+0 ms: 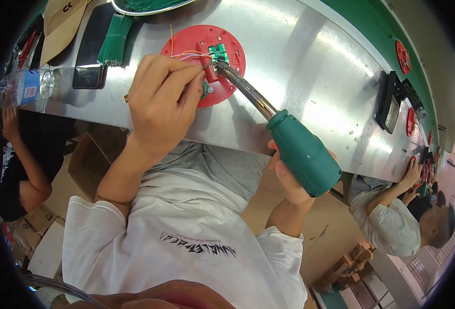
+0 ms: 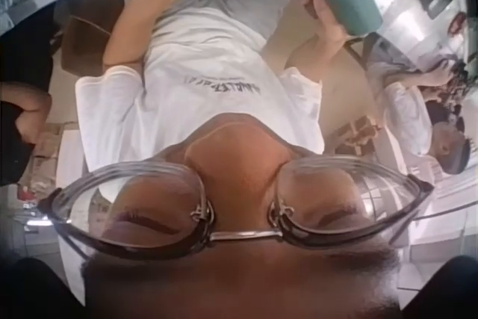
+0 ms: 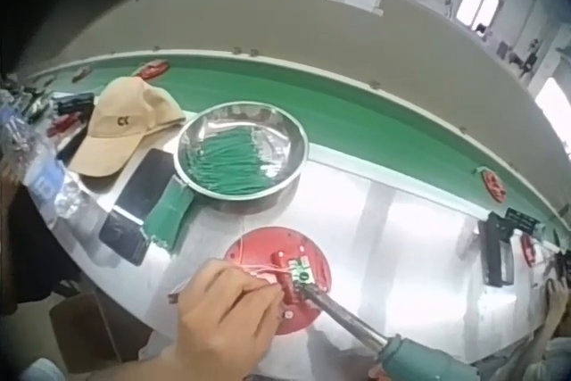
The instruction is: Soldering wires onto a printed circuit board at an electronics assembly station.
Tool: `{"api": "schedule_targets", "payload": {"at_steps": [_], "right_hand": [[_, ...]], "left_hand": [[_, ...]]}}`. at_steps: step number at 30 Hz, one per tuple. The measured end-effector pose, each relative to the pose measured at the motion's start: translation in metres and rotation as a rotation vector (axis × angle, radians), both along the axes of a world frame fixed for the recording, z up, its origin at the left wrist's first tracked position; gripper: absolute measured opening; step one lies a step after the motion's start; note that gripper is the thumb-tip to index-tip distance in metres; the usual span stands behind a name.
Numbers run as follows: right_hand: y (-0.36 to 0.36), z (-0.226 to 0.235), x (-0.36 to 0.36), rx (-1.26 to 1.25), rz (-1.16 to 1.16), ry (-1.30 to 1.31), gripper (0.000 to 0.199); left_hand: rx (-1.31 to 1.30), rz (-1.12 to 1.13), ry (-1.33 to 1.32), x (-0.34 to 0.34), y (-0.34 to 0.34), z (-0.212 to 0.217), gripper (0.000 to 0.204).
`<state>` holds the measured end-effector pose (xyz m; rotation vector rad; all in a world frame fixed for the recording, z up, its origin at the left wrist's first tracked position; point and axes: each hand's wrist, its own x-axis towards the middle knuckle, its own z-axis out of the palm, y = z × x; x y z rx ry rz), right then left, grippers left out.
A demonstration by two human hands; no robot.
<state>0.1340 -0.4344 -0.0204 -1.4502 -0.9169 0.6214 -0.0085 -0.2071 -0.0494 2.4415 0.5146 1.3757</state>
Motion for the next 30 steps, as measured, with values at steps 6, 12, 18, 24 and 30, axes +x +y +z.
{"api": "schedule_targets", "payload": {"at_steps": [6, 12, 18, 24, 30], "right_hand": [[0.002, 0.003, -0.002, 0.006, -0.029, 0.003, 0.044], [0.001, 0.0, 0.006, 0.043, -0.014, 0.074, 0.043], [0.001, -0.003, 0.021, 0.219, -0.031, 0.047, 0.046], [0.007, -0.016, 0.024, 0.25, -0.131, 0.26, 0.048], [0.008, -0.016, 0.02, 0.264, -0.187, 0.277, 0.047]], "left_hand": [[-0.004, -0.015, 0.003, 0.0, 0.001, -0.002, 0.018], [0.006, -0.019, -0.01, 0.0, 0.001, -0.003, 0.018], [-0.041, -0.037, 0.04, -0.004, -0.001, 0.005, 0.018], [-0.036, -0.033, 0.063, -0.003, 0.0, 0.006, 0.018], [0.022, -0.005, 0.068, -0.001, -0.001, 0.003, 0.015]]}}
